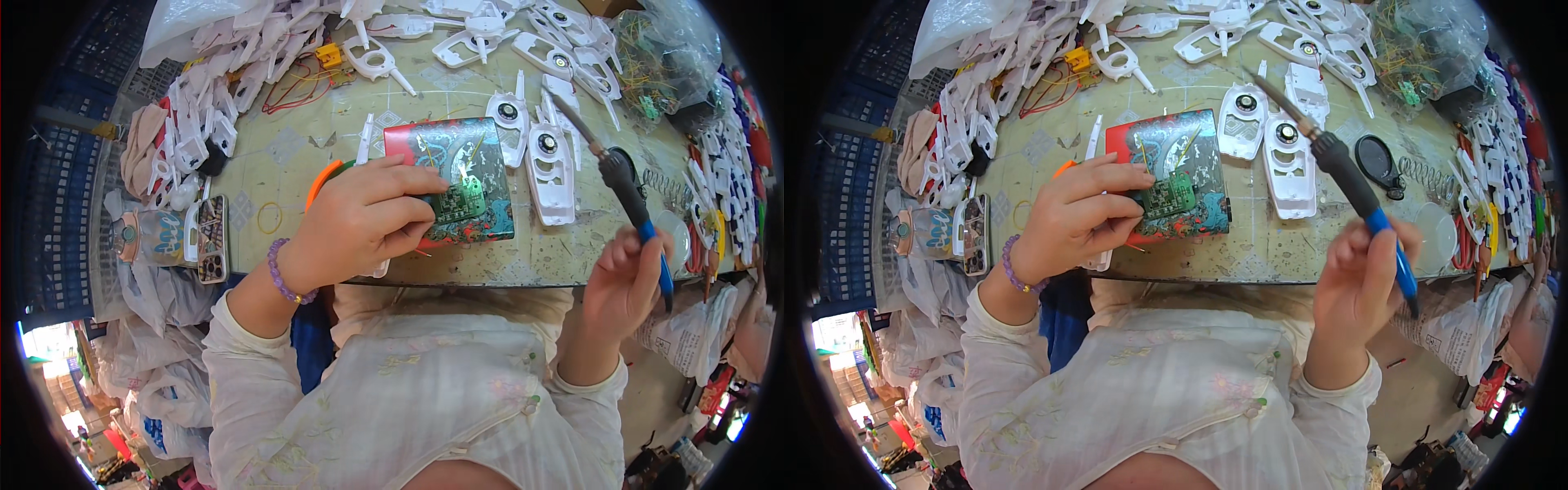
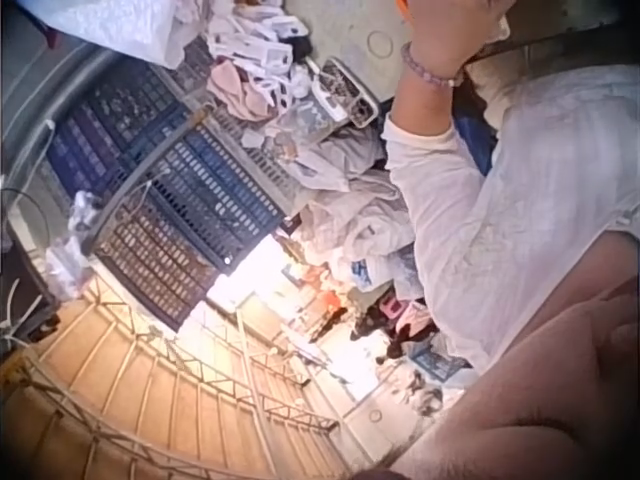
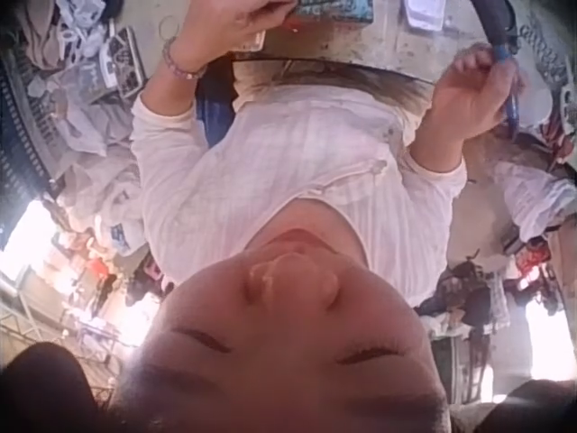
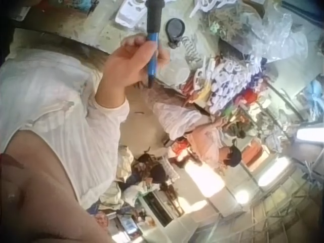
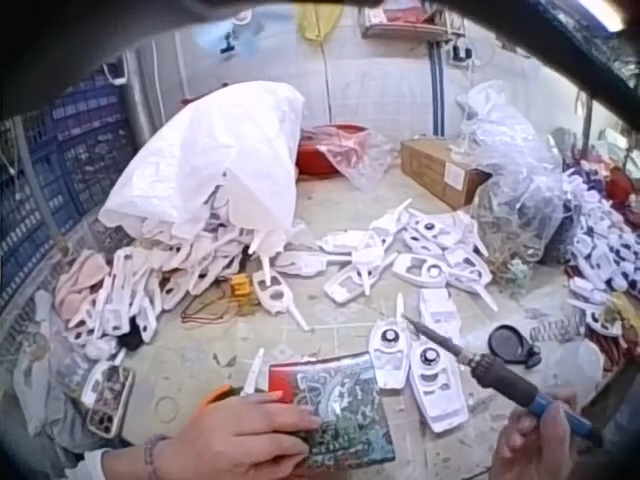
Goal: Soldering electronic components and assembling plastic toy parts at a factory workbench.
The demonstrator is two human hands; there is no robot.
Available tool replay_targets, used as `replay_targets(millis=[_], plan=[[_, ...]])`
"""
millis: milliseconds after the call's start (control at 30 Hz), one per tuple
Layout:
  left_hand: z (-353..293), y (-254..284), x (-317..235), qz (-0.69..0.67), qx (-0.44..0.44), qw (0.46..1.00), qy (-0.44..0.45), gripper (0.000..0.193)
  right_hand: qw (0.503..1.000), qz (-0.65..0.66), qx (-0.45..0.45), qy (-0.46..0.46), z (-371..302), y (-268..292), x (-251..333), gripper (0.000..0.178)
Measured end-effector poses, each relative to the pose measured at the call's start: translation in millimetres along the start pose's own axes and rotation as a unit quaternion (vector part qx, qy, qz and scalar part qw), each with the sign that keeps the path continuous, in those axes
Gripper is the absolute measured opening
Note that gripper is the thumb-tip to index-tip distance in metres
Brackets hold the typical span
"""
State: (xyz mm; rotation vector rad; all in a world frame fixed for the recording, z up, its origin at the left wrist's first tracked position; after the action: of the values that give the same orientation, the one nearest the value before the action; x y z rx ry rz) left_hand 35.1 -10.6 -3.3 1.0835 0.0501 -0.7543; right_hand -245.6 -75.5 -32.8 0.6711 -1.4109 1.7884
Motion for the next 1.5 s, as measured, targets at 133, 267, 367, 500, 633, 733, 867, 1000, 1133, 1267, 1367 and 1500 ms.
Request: replay_targets(millis=[133, 267, 367, 500, 633, 733, 867, 1000, 1133, 1267, 1367, 1500], plan=[[-0.4, 7.6, -4.1, -0.014, -0.01, 1.0, -0.005, 0.019, 0.997, 0.025, 0.069, 0.0, 6.0, -28.5, -13.3, 0.027], [-8.9, 27.0, -16.3, 0.012, -0.001, 1.0, 0.016, 0.025, 0.982, -0.084, 0.151, 0.079, 4.0, -38.1, -34.2, 0.03], [-17.7, 24.8, -23.5, 0.055, 0.019, 0.998, 0.019, 0.027, 0.955, -0.161, 0.231, 0.093, 3.4, -50.7, -41.9, 0.034], [-20.2, 16.0, -26.9, 0.108, -0.007, 0.994, 0.024, 0.025, 0.912, -0.227, 0.304, 0.155, -1.0, -60.8, -49.9, 0.035], [-17.0, 8.9, -28.1, 0.112, -0.046, 0.992, 0.018, 0.024, 0.912, -0.228, 0.301, 0.161, -8.9, -64.0, -52.5, 0.033], [-15.6, 6.5, -26.9, 0.095, -0.054, 0.994, 0.014, 0.019, 0.924, -0.21, 0.279, 0.155, -12.7, -60.1, -56.5, 0.032], [-13.7, 3.3, -22.0, 0.075, -0.062, 0.995, 0.033, 0.021, 0.895, -0.259, 0.307, 0.192, -9.4, -61.0, -57.0, 0.031], [-6.5, 5.0, -22.9, 0.067, -0.048, 0.996, 0.038, 0.022, 0.872, -0.282, 0.337, 0.215, -7.4, -65.5, -58.7, 0.032], [2.5, 0.7, -15.8, 0.041, -0.024, 0.999, 0.011, 0.019, 0.875, -0.276, 0.34, 0.206, -6.2, -64.7, -62.4, 0.034], [1.1, 6.1, -18.2, 0.029, 0.022, 0.998, 0.05, 0.015, 0.912, -0.244, 0.3, 0.139, -8.8, -58.3, -56.9, 0.04], [-0.9, 7.5, -16.3, 0.044, 0.027, 0.998, 0.031, 0.015, 0.938, -0.175, 0.26, 0.147, -4.3, -45.2, -46.8, 0.045], [-1.6, 11.0, -17.5, 0.05, 0.04, 0.998, 0.025, 0.017, 0.943, -0.152, 0.212, 0.209, 2.1, -17.4, -14.1, 0.042]])
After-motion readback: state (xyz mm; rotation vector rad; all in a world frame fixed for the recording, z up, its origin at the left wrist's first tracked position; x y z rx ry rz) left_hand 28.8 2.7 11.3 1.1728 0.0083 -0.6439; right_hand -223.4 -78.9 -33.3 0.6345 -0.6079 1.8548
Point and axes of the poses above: each hand's wrist, its own z-axis towards the middle knuckle, its own y-axis out of the back of the hand, x = y × z, the point moved 1 cm from there along z, towards the middle knuckle, and after that the axes turned 2 degrees about y, right-handed, at the moved point
